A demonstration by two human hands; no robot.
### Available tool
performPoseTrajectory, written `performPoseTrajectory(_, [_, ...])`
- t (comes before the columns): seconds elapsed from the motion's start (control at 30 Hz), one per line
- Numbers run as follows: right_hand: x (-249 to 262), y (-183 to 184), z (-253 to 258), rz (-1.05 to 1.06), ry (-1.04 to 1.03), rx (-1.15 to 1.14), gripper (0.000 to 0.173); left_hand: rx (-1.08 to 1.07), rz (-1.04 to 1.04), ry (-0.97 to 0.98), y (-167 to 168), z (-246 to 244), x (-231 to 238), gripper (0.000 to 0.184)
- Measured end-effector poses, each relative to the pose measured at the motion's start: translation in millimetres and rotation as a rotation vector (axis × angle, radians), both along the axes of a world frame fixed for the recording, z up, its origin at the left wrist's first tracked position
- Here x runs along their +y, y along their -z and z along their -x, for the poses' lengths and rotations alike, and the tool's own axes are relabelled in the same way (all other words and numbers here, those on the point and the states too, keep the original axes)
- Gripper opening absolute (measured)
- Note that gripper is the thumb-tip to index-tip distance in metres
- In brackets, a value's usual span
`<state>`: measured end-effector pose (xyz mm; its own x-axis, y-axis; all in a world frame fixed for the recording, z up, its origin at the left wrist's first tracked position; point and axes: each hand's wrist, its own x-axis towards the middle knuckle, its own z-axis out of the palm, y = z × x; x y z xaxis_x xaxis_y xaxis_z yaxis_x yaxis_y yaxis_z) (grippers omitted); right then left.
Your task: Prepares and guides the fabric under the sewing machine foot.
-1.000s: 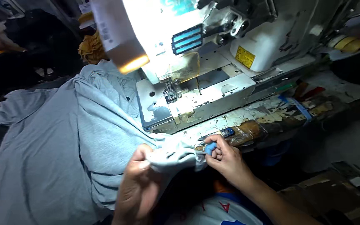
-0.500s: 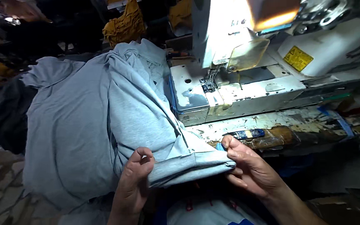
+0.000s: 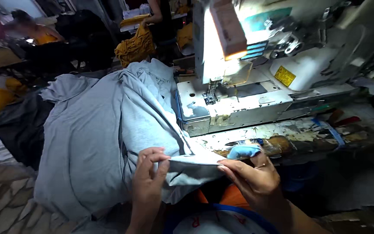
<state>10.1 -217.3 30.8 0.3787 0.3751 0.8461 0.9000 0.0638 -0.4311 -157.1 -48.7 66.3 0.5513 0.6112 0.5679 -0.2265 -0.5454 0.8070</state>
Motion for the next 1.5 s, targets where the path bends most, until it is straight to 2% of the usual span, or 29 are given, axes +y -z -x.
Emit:
performPoseTrajectory(0.03, [-0.6,-3.7,-4.4,0.007,0.008,-0.041,0.021,-0.036,0.231,0.104,-12.9,-11.1,-3.6,0.011])
performPoseTrajectory(0.07, [-1.3,-8.5,-9.3,0.011,0.000,-0.065,0.023,-0.047,0.359,0.183,-29.1,-23.0,-5.8,0.012])
performPoseTrajectory(0.1, [-1.3,-13.5,-14.4,0.019,-0.036,-0.055,0.026,-0.020,0.328,0.207,-45.2,-35.0,-4.4,0.014])
performPoseTrajectory(0.17, [2.8,-17.7,-25.7,0.033,-0.260,0.191,0.032,0.126,-0.042,0.128,-71.5,-64.9,13.1,0.012])
performPoseTrajectory(0.23, [11.7,-15.0,-41.5,0.060,-0.600,0.719,0.026,0.351,-0.444,0.018,-82.7,-106.1,42.4,0.006])
performPoseTrajectory(0.3, [24.6,-12.5,-62.6,0.086,-0.811,1.148,0.030,0.620,-0.619,0.007,-78.9,-150.8,66.9,0.013])
performPoseTrajectory(0.37, [40.0,-13.7,-77.8,0.081,-0.786,1.305,0.037,0.772,-0.618,0.090,-73.4,-188.7,85.3,0.016])
performPoseTrajectory(0.43, [52.1,-16.3,-87.3,0.070,-0.700,1.295,0.040,0.568,-0.800,0.078,-39.3,-216.8,123.5,0.023])
performPoseTrajectory(0.47, [56.2,-18.0,-88.4,0.061,-0.661,1.277,0.041,0.505,-0.804,0.087,-32.9,-225.5,128.2,0.025])
performPoseTrajectory(0.63, [62.2,-13.5,-83.9,0.010,-0.591,1.165,0.042,0.617,-0.643,0.040,-53.9,-227.9,95.3,0.025])
performPoseTrajectory(0.77, [63.2,-16.8,-82.1,0.074,-0.560,1.147,0.042,0.715,-0.648,-0.023,-54.2,-233.8,100.7,0.041])
performPoseTrajectory(0.83, [55.6,-15.6,-82.5,0.106,-0.575,1.062,0.041,0.718,-0.703,-0.048,-62.6,-230.4,97.6,0.046])
performPoseTrajectory(0.9, [39.5,-10.3,-79.8,0.069,-0.506,0.881,0.040,0.632,-0.735,-0.061,-64.1,-211.8,94.2,0.039])
performPoseTrajectory(0.97, [24.1,-6.4,-79.1,-0.049,-0.365,0.687,0.031,0.501,-0.736,-0.035,-59.9,-176.7,81.3,0.023])
performPoseTrajectory(1.07, [20.2,-15.1,-89.6,-0.106,-0.213,0.506,0.015,0.413,-0.848,0.032,-44.2,-147.8,63.6,0.025])
performPoseTrajectory(1.17, [39.2,-32.2,-98.6,0.025,-0.319,0.577,0.036,0.343,-0.915,-0.021,-27.7,-160.3,65.6,0.023])
performPoseTrajectory(1.27, [51.8,-43.2,-103.2,0.196,-0.350,0.639,0.043,0.010,-0.804,-0.066,-37.8,-171.1,60.3,0.012])
performPoseTrajectory(1.37, [52.4,-47.9,-104.1,0.223,-0.328,0.664,0.038,-0.229,-0.749,-0.091,-49.8,-168.7,54.4,0.012])
performPoseTrajectory(1.5, [47.7,-44.9,-101.4,0.208,-0.375,0.661,0.017,-0.292,-0.811,-0.082,-51.9,-162.8,45.3,0.012])
